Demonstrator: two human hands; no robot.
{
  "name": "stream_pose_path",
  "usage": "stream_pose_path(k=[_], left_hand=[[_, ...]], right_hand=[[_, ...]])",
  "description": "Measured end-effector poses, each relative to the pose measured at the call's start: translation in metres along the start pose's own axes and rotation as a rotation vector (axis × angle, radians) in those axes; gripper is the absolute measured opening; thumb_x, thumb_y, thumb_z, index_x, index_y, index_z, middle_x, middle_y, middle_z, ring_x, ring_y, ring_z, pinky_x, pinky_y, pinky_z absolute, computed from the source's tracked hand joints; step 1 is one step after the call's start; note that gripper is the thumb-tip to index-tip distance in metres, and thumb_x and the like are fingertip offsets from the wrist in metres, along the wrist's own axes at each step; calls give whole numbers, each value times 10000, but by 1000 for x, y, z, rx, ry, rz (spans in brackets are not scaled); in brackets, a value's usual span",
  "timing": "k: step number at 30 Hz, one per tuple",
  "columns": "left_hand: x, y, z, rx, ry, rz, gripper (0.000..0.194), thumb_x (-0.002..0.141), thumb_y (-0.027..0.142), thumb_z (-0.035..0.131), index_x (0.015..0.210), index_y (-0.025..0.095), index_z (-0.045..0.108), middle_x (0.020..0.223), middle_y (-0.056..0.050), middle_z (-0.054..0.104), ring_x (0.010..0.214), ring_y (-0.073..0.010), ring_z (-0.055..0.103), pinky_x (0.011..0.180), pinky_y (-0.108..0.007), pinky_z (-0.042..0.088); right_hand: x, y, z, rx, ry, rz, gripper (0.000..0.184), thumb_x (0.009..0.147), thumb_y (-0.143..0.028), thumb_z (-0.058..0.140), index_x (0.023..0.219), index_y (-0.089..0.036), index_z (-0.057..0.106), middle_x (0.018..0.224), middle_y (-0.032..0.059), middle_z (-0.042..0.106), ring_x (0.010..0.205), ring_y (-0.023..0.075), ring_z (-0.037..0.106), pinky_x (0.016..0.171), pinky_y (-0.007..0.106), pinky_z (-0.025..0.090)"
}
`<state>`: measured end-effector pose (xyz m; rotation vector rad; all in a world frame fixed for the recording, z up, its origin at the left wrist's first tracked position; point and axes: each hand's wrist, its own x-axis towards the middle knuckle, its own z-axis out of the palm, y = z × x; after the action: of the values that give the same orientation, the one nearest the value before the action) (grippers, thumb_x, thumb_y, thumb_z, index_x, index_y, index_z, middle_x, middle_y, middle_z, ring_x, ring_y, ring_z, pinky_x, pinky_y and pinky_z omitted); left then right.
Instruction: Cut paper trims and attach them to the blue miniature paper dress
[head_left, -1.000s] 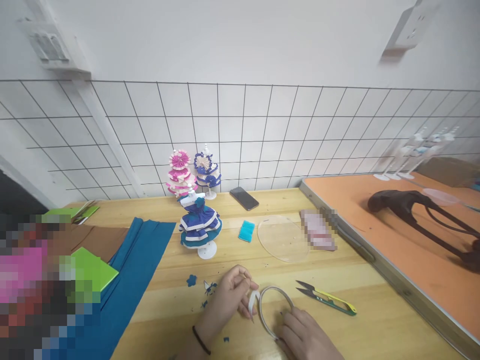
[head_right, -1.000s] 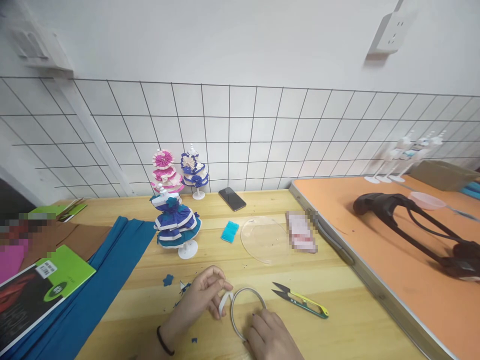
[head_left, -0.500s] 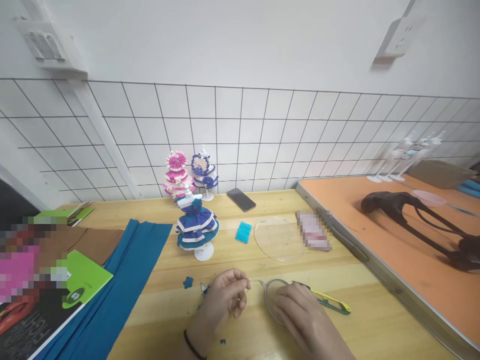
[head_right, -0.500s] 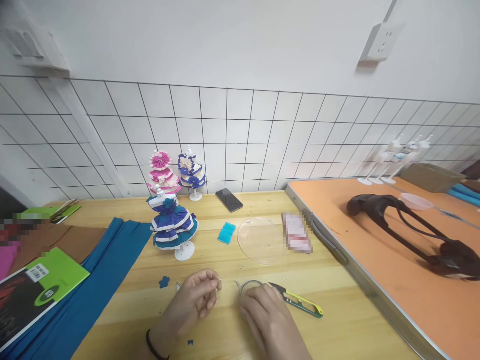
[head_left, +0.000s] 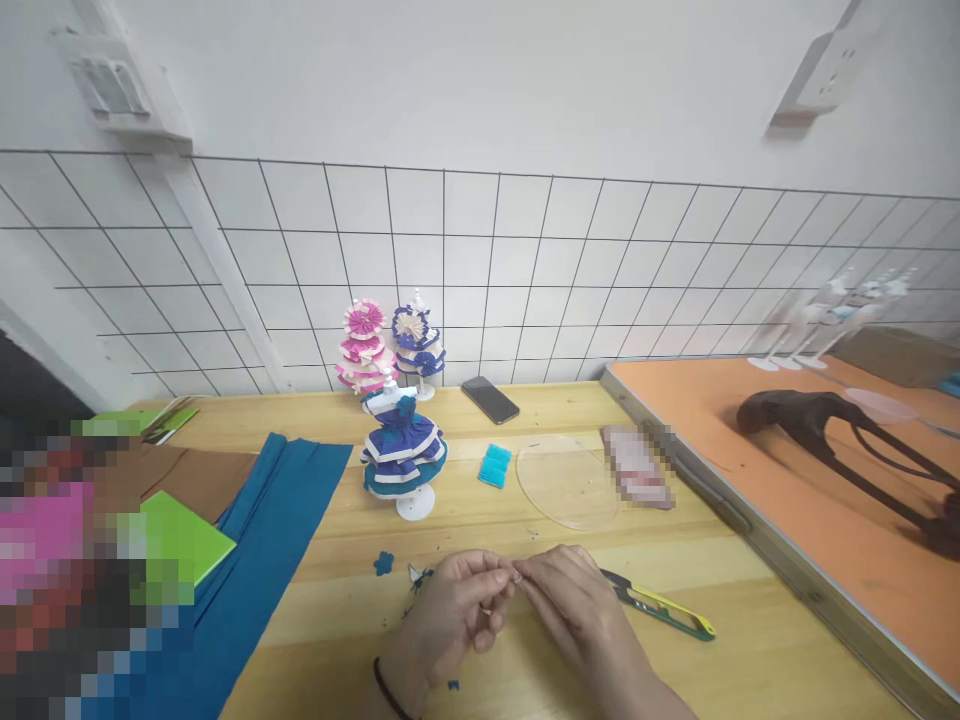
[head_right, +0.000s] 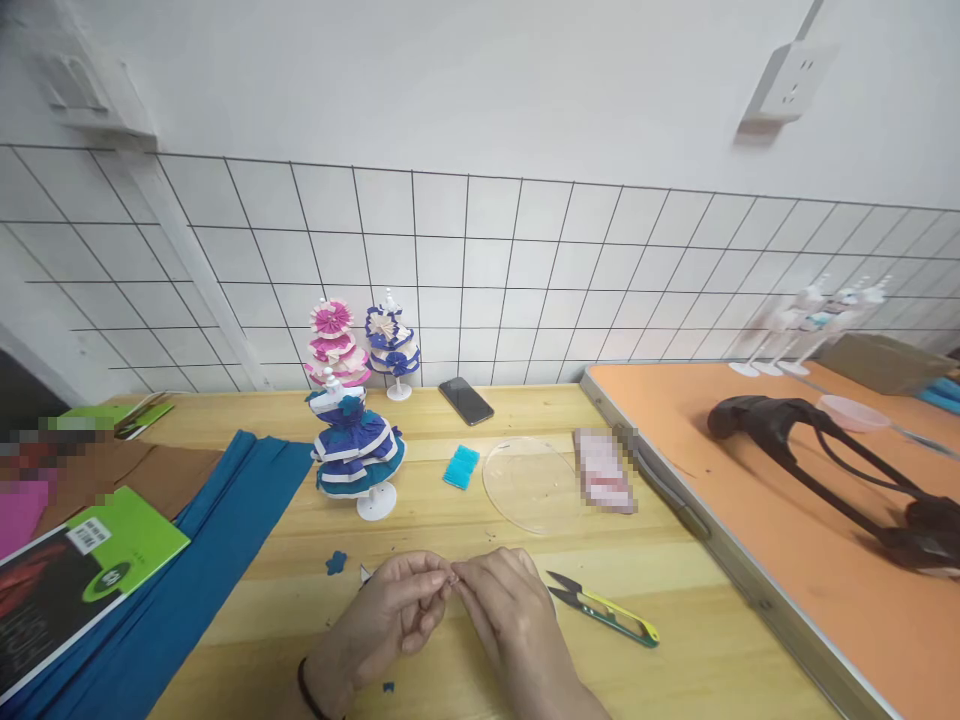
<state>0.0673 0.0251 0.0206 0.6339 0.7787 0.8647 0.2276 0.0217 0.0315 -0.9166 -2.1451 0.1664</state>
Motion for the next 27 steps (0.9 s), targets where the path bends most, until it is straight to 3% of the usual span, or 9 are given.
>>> stream_pose_path(k=[6,11,19,23,27], left_hand=[[2,-3,0,3,0,34,154,675,246,631,698,100,587,598,-3,538,373,-24,420,280,-123,232],[6,-5,-1,64,14,59,205,663,301,649,667,116,559,558,23,516,349,-25,412,271,-123,268],[11,-12,-8,429,30,171,271,729,390,563,688,123,577,399,51,484,301,-36,369,309,-147,303],[13,-12,-8,445,65,174,290,714,399,574,724,111,608,414,43,491,322,-46,388,319,-156,317],[12,-12,-5,353,55,121,317,717,410,568,608,112,573,392,34,483,299,-39,378,293,-147,284]], right_hand=[[-3,4,2,4,41,-45,245,831,-118,478,1058,-186,543,789,61,658,668,169,576,595,298,430],[-5,4,2,59,-15,-1,261,832,-107,464,1059,-198,556,779,53,654,671,171,581,592,297,439],[-9,8,6,82,-16,114,211,829,-110,470,981,-204,582,770,52,665,661,177,586,590,299,434],[-12,13,8,29,22,37,256,818,-92,489,1042,-195,559,773,61,660,650,179,569,593,312,415],[-13,12,6,-18,13,-39,300,819,-78,471,1091,-188,534,803,65,664,647,186,555,577,325,381]])
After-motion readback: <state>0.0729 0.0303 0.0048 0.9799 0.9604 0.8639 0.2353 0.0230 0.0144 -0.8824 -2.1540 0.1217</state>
